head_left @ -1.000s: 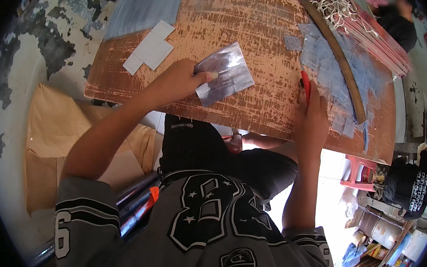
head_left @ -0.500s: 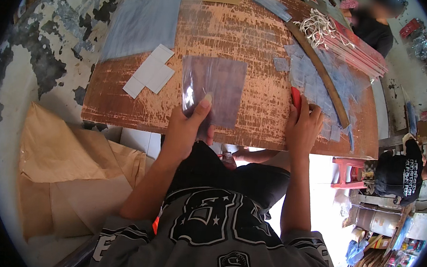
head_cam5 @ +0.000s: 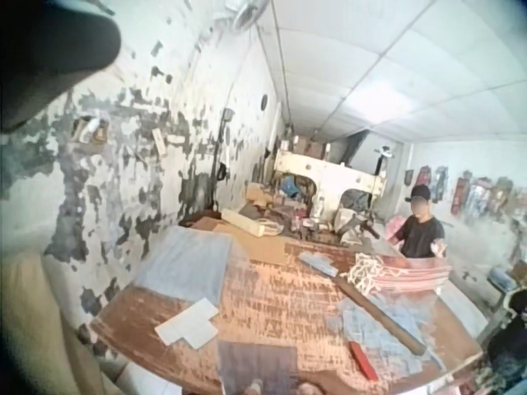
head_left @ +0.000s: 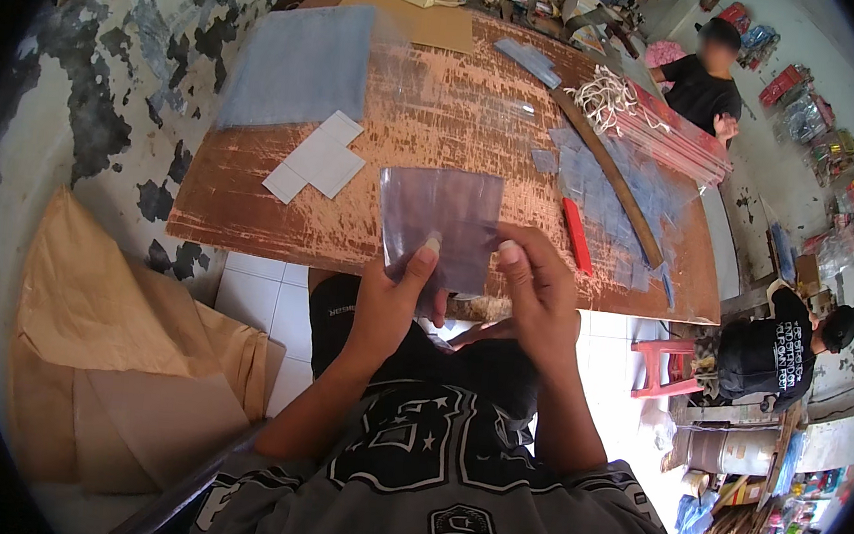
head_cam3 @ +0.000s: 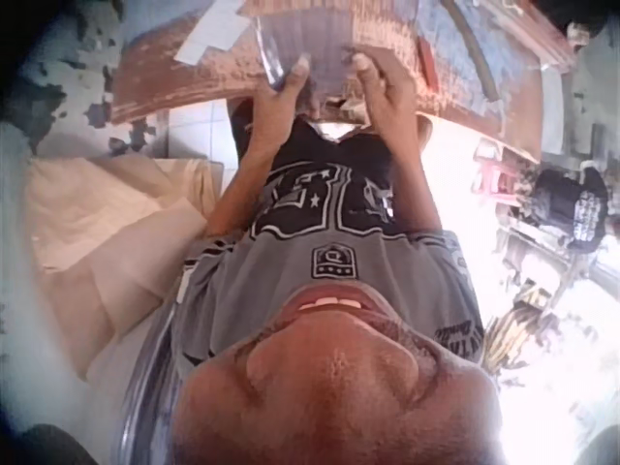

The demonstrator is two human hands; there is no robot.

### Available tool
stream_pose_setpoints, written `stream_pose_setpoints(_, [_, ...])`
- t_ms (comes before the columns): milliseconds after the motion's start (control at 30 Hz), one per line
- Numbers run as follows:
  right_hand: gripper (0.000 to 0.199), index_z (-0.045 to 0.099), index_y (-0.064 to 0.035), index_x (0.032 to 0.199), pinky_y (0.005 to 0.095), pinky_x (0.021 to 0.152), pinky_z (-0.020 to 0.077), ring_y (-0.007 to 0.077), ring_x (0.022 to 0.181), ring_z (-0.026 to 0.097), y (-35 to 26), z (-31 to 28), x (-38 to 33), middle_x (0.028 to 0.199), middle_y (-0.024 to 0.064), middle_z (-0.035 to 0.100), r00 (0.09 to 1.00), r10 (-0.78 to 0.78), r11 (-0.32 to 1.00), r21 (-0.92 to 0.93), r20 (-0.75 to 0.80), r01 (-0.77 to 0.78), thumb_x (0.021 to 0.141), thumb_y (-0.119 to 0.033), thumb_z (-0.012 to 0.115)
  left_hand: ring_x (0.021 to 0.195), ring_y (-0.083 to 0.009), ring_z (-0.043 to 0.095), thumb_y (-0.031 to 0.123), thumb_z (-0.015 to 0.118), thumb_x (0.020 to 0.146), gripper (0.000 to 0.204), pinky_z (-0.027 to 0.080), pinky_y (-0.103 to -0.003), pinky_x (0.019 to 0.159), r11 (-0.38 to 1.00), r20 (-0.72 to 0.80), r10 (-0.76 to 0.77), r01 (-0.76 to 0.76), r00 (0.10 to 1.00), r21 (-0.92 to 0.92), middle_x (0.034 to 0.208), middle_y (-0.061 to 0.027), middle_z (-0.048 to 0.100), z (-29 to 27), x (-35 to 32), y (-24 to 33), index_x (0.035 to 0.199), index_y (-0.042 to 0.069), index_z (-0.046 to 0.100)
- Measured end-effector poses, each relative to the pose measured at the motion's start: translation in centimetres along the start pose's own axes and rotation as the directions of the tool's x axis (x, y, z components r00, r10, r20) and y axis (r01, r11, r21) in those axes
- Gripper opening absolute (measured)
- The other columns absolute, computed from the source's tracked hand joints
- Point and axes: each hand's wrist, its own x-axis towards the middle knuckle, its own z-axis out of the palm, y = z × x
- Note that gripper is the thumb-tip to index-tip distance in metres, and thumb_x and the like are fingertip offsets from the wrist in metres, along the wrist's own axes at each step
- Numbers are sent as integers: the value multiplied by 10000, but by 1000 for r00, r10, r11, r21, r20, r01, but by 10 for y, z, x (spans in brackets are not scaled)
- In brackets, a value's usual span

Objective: The person cuts a small gray rectangular sheet using a utility knife on a wooden table.

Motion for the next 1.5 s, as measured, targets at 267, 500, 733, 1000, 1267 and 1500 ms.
stream_pose_setpoints(267, [312,621,5,919,276,624,407,89,683,472,-12,9,-5,705,-3,510,969,229,967,89,90,-237,1074,-257,553,574,-187,640,311,579,1054,346,560,-330,495,993,73,-50,58,996,-105,804,-106,651,7,-19,4,1148,-22,566])
stream_pose_setpoints(500, [352,629,4,928,254,633,445,71,690,540,-1,-5,-4,748,2,598,943,265,919,244,200,-310,1085,-295,530,602,-234,681,362,565,1056,398,578,-356,524,972,175,-150,177,973,-152,759,-149,676,7,-28,-9,1122,-30,573])
stream_pose_setpoints(733, [344,669,-27,1002,242,629,493,74,690,616,35,-11,-7,807,20,678,874,363,672,559,322,-485,1078,-334,535,600,-245,681,379,569,1050,412,581,-356,524,955,256,-171,224,951,-194,763,-161,673,16,-21,-18,1154,-20,553])
stream_pose_setpoints(1000, [339,667,-21,1015,239,634,468,52,725,575,48,-21,-6,792,-20,630,875,389,745,460,289,-483,1076,-330,544,588,-232,665,356,566,1055,401,570,-341,503,963,100,-268,270,958,-9,777,-155,673,23,-5,-16,1159,-32,556])
stream_pose_setpoints(1267, [243,628,-15,1156,242,730,477,55,821,571,44,-35,4,924,-9,639,929,298,712,598,220,-370,1044,-231,615,533,-209,630,313,593,1040,346,531,-333,439,929,70,-298,272,952,252,722,-125,635,24,16,-5,1136,-18,556])
stream_pose_setpoints(1500, [221,662,-7,981,218,697,473,42,806,600,54,-70,24,849,-3,656,867,326,792,391,376,-468,1022,-224,656,601,-202,656,215,624,1024,313,551,-322,482,872,195,-439,365,877,326,842,-125,650,15,22,11,1156,-61,558])
